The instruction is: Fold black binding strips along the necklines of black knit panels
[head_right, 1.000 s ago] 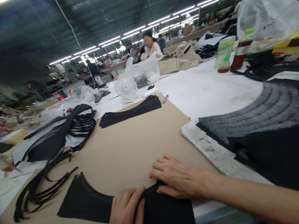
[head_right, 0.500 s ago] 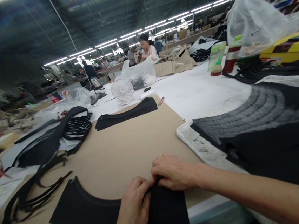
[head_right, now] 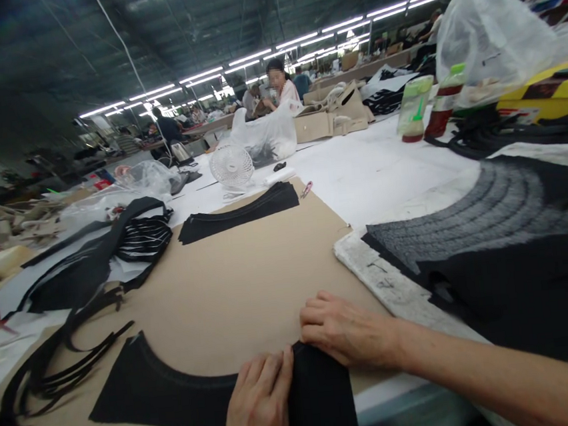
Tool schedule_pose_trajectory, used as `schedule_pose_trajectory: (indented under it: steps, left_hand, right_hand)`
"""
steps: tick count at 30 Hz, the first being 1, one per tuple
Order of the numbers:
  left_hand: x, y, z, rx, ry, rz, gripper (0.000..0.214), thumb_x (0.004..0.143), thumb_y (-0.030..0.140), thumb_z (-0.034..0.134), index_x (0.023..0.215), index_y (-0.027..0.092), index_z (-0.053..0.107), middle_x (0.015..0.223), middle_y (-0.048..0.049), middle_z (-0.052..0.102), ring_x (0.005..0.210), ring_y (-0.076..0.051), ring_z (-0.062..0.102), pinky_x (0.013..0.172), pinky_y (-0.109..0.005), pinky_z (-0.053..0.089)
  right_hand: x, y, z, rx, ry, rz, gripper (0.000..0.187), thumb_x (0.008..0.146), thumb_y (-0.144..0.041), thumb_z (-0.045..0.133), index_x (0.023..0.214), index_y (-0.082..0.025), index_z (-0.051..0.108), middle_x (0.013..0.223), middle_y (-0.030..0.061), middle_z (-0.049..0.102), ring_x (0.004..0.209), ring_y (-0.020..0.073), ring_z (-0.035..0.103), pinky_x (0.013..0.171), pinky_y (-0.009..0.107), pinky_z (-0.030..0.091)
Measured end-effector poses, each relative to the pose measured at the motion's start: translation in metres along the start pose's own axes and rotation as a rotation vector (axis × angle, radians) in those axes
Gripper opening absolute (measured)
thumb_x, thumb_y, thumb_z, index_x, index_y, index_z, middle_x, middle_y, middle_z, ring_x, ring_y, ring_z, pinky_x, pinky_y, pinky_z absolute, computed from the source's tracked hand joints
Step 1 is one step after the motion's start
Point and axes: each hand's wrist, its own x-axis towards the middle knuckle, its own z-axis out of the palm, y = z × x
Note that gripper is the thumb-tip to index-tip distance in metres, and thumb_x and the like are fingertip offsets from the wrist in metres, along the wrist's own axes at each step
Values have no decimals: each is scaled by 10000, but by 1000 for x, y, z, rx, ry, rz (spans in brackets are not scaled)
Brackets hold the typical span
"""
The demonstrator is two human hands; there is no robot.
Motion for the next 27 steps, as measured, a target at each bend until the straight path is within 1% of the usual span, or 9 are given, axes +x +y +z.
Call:
schedule_pose_trajectory:
  steps: [5,10,12,13,16,17,20,23,27]
  left_hand:
    - [6,3,-3,-111,-59,-150,513,766,39,393,1247,119,553,878,-73,626,797,-216,528,783,-367,436]
    - [6,2,-3,-131,-191,-149,527,784,49,444,1288,177,531,893,-58,600,819,-207,519,771,-354,439]
    - [5,2,1,-132,-177,-186,517,785,41,445,1262,210,553,902,-55,588,830,-204,519,762,-347,437]
    - [4,3,4,-120,-131,-201,514,781,27,436,1240,217,568,938,-61,588,863,-209,522,781,-354,435]
    - [2,3,10,-65,-14,-128,505,773,-16,406,1201,185,584,1070,-84,588,959,-220,521,847,-360,426]
    - [2,3,10,-49,-23,-91,498,775,-21,405,1204,166,577,1069,-84,592,955,-216,522,848,-351,427]
    - [4,3,6,-32,-135,-31,482,780,-15,432,1226,127,549,945,-63,604,846,-194,529,785,-320,439]
    - [8,3,2,-35,-163,-70,510,756,-17,437,1233,130,541,900,-57,598,809,-194,526,747,-324,436]
    - [10,5,3,-63,-189,-118,609,738,-25,428,1305,183,500,898,-48,591,807,-199,513,723,-331,419]
  right_hand:
    - [-3,-1,-2,-37,17,-33,189,928,-123,412,915,-177,592,854,40,563,778,174,437,747,331,302]
    - [-2,2,-5,-5,3,9,195,914,-122,428,1031,-181,573,889,38,578,822,177,476,778,330,301]
    - [-3,3,-6,-4,-2,10,183,906,-129,447,1019,-189,577,889,34,581,824,174,484,787,331,297]
    - [-3,4,-7,-7,-4,5,174,904,-130,450,1000,-192,581,883,33,581,818,171,485,783,330,295]
    - [-5,4,-7,-22,2,-13,155,908,-133,446,942,-192,585,864,31,578,795,165,480,766,325,290]
    - [-6,4,-6,-31,5,-17,150,909,-135,444,922,-191,583,860,31,577,789,164,477,763,326,289]
    - [-7,5,-6,-47,8,-18,138,915,-143,445,881,-188,571,857,28,574,783,162,471,762,330,289]
    - [-7,6,-8,-27,-2,0,106,912,-155,469,908,-189,569,887,29,580,812,167,485,770,335,291]
    - [-6,7,-14,32,-15,33,72,904,-174,519,944,-195,574,923,27,587,855,174,501,781,336,298]
